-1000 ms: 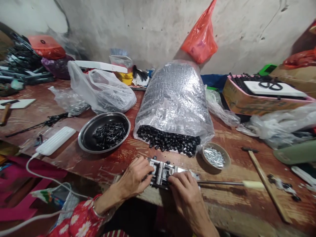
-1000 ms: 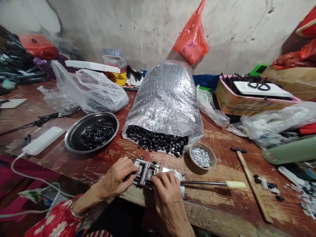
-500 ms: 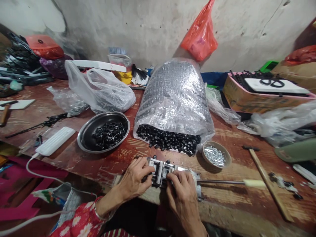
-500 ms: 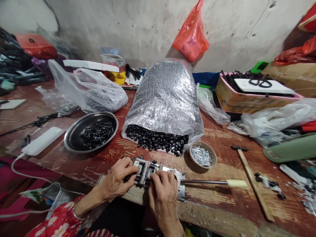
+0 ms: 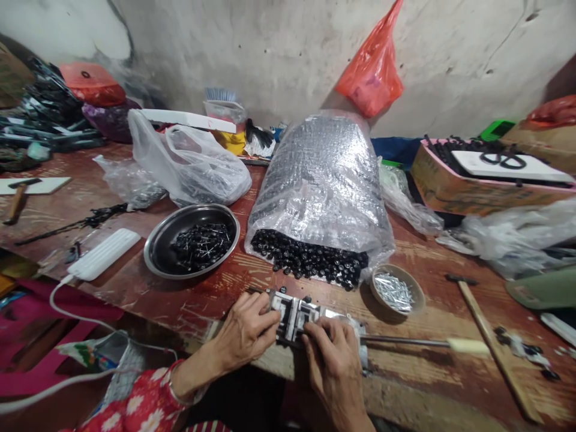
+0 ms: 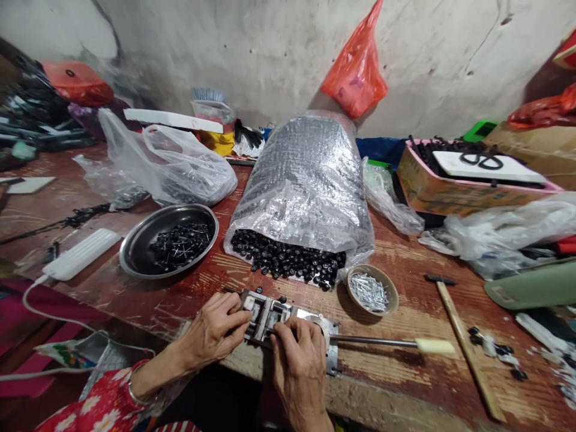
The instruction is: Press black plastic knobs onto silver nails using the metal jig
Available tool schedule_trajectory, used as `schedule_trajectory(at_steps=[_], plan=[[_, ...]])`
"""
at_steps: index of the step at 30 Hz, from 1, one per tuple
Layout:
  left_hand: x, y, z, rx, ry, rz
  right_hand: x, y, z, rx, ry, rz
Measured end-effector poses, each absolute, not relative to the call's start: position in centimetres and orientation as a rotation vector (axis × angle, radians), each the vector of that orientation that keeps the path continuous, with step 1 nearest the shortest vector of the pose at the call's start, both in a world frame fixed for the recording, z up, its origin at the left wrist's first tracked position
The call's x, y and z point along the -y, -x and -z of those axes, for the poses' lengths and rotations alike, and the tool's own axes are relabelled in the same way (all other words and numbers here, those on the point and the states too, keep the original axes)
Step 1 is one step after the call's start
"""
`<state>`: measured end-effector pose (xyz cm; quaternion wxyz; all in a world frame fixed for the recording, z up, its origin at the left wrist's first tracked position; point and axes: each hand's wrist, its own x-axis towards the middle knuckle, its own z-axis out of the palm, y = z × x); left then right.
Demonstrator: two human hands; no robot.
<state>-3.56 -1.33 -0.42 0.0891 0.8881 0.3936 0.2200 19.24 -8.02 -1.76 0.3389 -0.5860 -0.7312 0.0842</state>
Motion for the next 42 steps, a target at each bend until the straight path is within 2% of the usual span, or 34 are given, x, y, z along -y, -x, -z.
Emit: schedule_trajectory(at_steps=[5, 8, 11, 15, 19, 24, 30, 34, 42], plan=[[0.2, 4.1, -0.9, -1.156, -2.402, -0.788, 6.7, -21.3, 0.7, 1.898, 1.399, -0.331], [-1.6, 3.5, -2.0, -1.232, -2.32, -0.83, 4.7, -22.5, -0.6, 1.881, 1.466, -0.323], [-3.8, 2.2, -2.5, -1.336, -2.377, -0.668, 1.8, -22.8, -1.9, 1.988, 1.682, -0.307], [-5.9, 0.1, -1.7, -1.42, -2.45, -0.331, -1.5, -21.8, -2.8, 2.195, 1.925, -0.475], [-6.8, -0.9, -0.7, -1.433, -2.437, -0.32, -2.8, -20.5, -2.8, 2.213, 1.957, -0.481], [-6.6, -0.5, -0.7, -1.338, -2.413, -0.414, -2.4, -20.3, -2.0, 2.191, 1.884, -0.504], [-4.5, 1.4, -1.6, -1.084, -2.338, -0.821, 0.1, -21.6, -1.9, 2.062, 1.659, -0.504], [-2.7, 2.5, -2.2, -0.957, -2.425, -0.752, 2.5, -21.6, -1.9, 2.027, 1.436, -0.498], [-1.9, 2.4, -2.2, -1.052, -2.572, -0.553, 3.8, -20.3, -0.3, 2.053, 1.529, -0.342]])
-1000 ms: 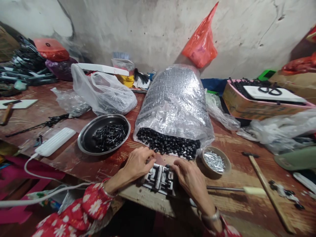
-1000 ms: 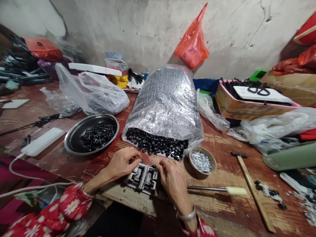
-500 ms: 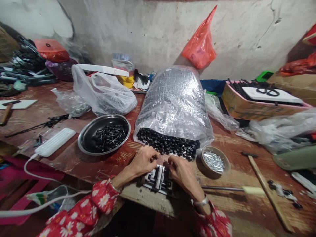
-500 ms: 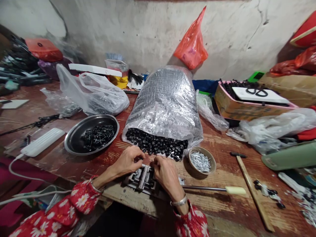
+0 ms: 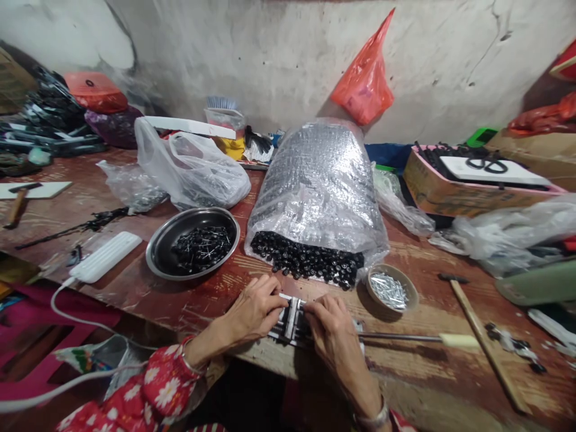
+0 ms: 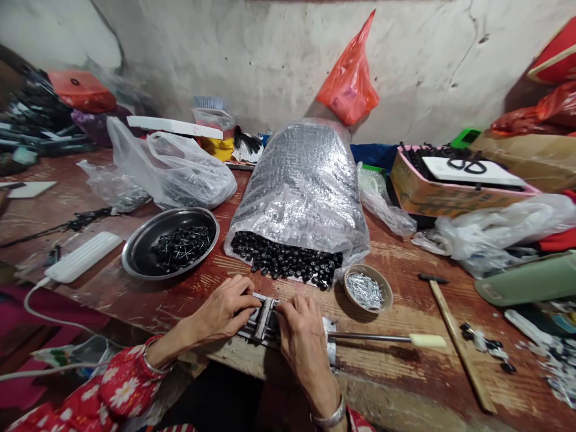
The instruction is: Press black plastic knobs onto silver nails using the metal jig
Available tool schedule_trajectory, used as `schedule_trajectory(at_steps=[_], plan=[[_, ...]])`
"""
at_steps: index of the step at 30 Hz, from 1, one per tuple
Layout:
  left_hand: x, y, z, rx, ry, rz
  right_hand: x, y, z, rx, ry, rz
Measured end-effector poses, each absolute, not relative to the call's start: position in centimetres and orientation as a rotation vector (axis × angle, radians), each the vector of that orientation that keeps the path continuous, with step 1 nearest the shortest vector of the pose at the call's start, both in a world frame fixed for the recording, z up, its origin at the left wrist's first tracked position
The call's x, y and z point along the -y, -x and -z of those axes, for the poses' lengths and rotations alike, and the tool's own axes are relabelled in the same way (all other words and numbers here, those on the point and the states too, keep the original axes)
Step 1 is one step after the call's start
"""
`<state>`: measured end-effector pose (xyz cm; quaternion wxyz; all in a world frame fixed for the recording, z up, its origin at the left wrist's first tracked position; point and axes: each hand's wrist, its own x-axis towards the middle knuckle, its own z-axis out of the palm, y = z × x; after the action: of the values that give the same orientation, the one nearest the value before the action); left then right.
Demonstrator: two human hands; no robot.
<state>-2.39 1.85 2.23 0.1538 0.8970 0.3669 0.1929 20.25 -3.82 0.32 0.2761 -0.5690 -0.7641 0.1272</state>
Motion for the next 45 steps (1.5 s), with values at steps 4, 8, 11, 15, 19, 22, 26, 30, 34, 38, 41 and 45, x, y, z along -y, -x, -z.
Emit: schedule_trajectory(at_steps=[4, 8, 11, 15, 19, 22, 26, 30, 34, 38, 41, 45], plan=[[-1.8, 2.6, -1.8, -1.075, -2.529, -0.599, 3.8, -20.0, 0.2, 1.973, 1.549, -0.288], [-1.8, 2.9, -0.9, -1.098, -2.4, -0.645, 4.2, -20.1, 0.7, 1.9, 1.542, -0.238], [-1.9, 2.8, -0.2, -1.134, -2.277, -0.665, 4.3, -20.2, 1.2, 1.862, 1.506, -0.23], [-2.1, 2.6, 0.1, -1.188, -2.235, -0.656, 4.1, -20.3, 1.5, 1.851, 1.507, -0.248], [-2.0, 2.8, 0.1, -1.175, -2.262, -0.627, 4.1, -20.1, 1.3, 1.881, 1.554, -0.314], [-1.8, 3.1, 0.2, -1.148, -2.275, -0.629, 4.2, -20.1, 1.0, 1.878, 1.572, -0.392], [-1.7, 3.2, 0.7, -1.158, -2.217, -0.724, 4.2, -20.1, 0.6, 1.825, 1.559, -0.47], [-1.7, 2.6, 0.7, -1.214, -2.117, -0.804, 4.0, -19.9, 0.3, 1.796, 1.591, -0.488], [-1.7, 2.4, 0.8, -1.24, -2.14, -0.79, 3.9, -19.7, 0.0, 1.788, 1.634, -0.495], [-2.0, 3.0, 1.6, -1.175, -2.181, -0.817, 4.1, -19.7, -0.3, 1.772, 1.617, -0.53], [-2.1, 3.3, 2.3, -1.157, -2.21, -0.851, 4.2, -19.7, -0.4, 1.759, 1.628, -0.515], [-2.0, 3.3, 2.9, -1.186, -2.253, -0.88, 4.2, -20.3, -0.7, 1.773, 1.555, -0.594]])
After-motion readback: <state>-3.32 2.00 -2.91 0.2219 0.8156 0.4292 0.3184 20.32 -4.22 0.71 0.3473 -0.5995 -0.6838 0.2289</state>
